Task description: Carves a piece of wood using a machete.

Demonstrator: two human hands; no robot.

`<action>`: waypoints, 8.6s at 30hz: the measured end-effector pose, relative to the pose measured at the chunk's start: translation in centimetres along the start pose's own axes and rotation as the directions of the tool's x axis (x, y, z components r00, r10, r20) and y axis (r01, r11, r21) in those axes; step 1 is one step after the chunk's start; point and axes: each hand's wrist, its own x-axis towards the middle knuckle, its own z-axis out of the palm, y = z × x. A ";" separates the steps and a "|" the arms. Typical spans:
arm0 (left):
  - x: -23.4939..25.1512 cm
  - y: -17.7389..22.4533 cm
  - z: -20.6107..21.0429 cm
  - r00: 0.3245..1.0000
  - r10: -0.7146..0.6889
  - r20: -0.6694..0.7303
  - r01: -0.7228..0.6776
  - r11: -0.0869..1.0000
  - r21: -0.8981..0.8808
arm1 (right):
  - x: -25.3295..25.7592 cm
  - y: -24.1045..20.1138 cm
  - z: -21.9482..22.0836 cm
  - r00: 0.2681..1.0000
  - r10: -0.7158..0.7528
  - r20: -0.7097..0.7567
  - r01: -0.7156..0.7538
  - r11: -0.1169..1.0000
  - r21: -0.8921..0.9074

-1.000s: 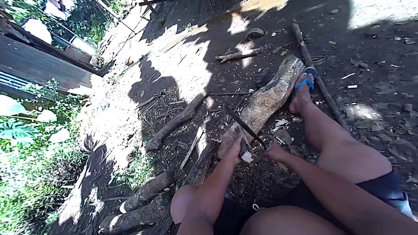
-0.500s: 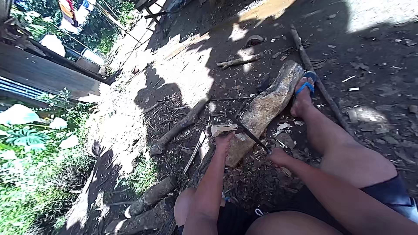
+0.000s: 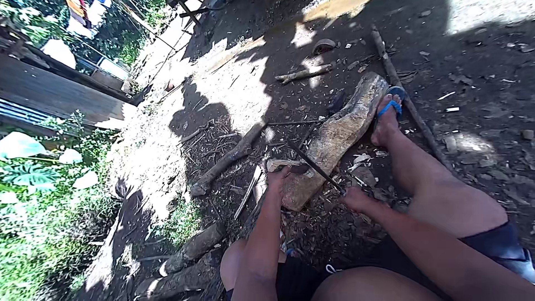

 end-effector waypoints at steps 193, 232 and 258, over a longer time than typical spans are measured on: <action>-0.4 3.6 0.5 0.955 -0.039 -0.293 0.063 0.995 0.072 | -9.8 -10.0 0.1 0.557 -0.812 -0.177 0.795 0.582 -0.172; -1.1 4.0 1.0 0.957 -0.019 -0.289 0.040 0.997 0.066 | -9.3 -11.0 -1.7 0.423 -0.864 -0.274 0.873 0.469 -0.131; -0.4 3.4 0.0 0.937 -0.046 -0.345 0.073 0.995 0.065 | 0.9 -1.6 1.2 0.992 -0.113 -0.057 0.095 0.963 -0.251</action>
